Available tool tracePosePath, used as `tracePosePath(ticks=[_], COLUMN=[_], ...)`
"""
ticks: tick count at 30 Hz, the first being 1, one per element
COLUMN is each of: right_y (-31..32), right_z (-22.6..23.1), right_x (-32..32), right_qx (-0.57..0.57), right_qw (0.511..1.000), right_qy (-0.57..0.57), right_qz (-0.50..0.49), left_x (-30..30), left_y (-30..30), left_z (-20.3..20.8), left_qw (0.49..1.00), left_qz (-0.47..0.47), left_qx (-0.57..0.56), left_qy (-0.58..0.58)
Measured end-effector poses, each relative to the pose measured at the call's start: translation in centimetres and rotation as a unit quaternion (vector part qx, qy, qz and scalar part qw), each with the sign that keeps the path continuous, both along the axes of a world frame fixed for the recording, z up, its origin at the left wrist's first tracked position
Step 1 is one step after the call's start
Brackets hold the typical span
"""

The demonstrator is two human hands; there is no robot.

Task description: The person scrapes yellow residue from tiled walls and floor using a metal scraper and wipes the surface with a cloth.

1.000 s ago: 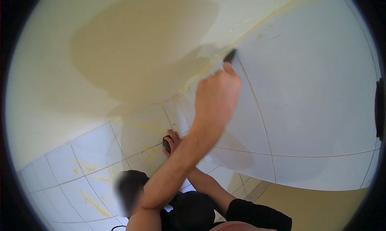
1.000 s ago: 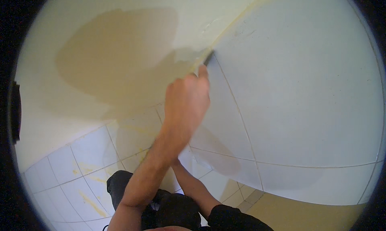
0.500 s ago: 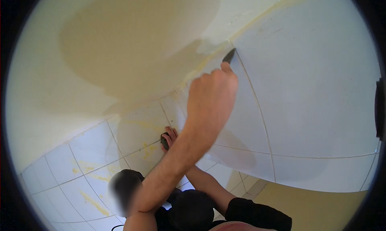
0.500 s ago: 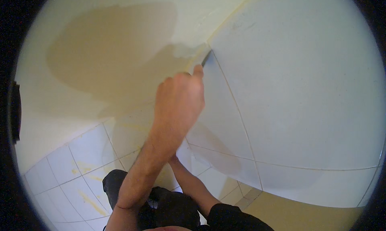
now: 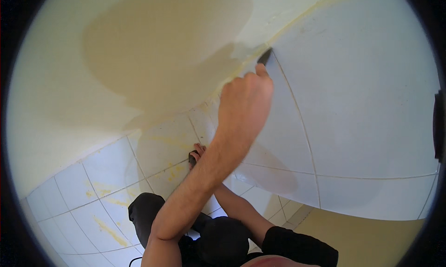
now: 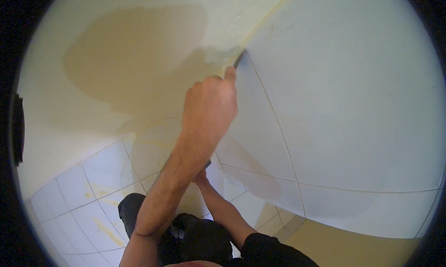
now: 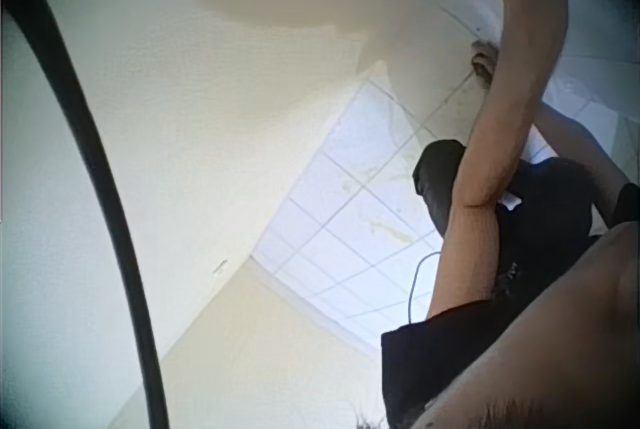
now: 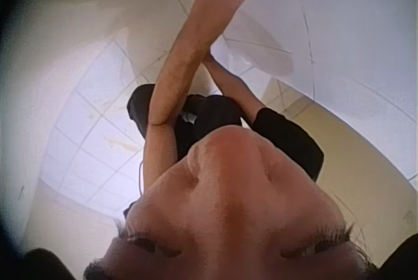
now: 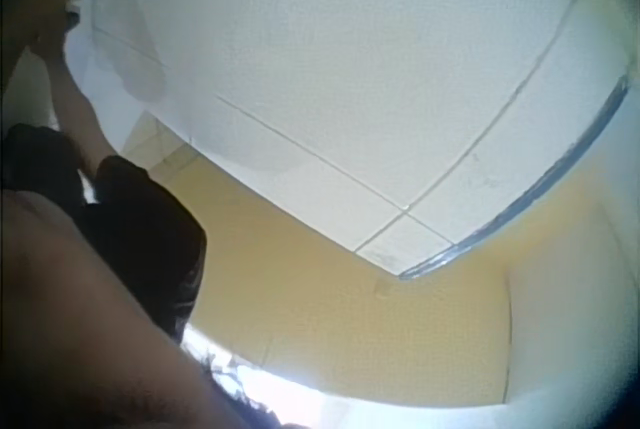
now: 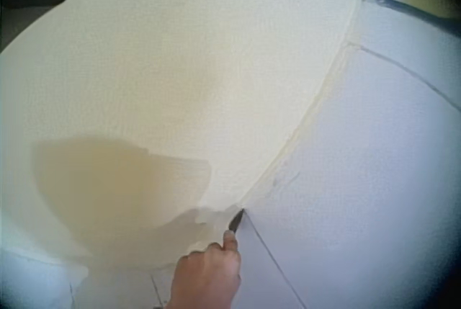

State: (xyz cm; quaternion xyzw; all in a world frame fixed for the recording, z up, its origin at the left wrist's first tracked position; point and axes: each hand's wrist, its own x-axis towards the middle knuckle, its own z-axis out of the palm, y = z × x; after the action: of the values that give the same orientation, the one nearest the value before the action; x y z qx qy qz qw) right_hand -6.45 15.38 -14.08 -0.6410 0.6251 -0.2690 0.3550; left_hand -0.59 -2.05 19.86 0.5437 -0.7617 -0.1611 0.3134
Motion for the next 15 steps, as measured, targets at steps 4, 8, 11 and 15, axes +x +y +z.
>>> tracePosePath(ticks=[4,8,11,15], right_y=[-0.9,-1.0,-1.1,0.6], right_z=[1.8,-2.1,2.7,-2.8], right_x=[-0.3,-1.9,1.6,-1.2], right_qx=[-0.177,-0.148,-0.210,-0.146], right_qw=[0.977,0.987,0.966,0.982], right_qy=[0.100,0.054,0.112,0.106], right_qz=[0.062,0.039,0.103,0.057], left_x=[-0.5,-1.0,-0.3,-0.5], left_y=[-0.4,-0.8,0.6,-0.3], left_z=[0.6,1.2,0.5,0.6], left_qw=[1.000,1.000,0.998,1.000], left_qz=[-0.001,0.007,0.044,0.007], left_qx=[-0.012,-0.020,-0.034,-0.001], left_qy=[0.004,0.020,-0.035,0.025])
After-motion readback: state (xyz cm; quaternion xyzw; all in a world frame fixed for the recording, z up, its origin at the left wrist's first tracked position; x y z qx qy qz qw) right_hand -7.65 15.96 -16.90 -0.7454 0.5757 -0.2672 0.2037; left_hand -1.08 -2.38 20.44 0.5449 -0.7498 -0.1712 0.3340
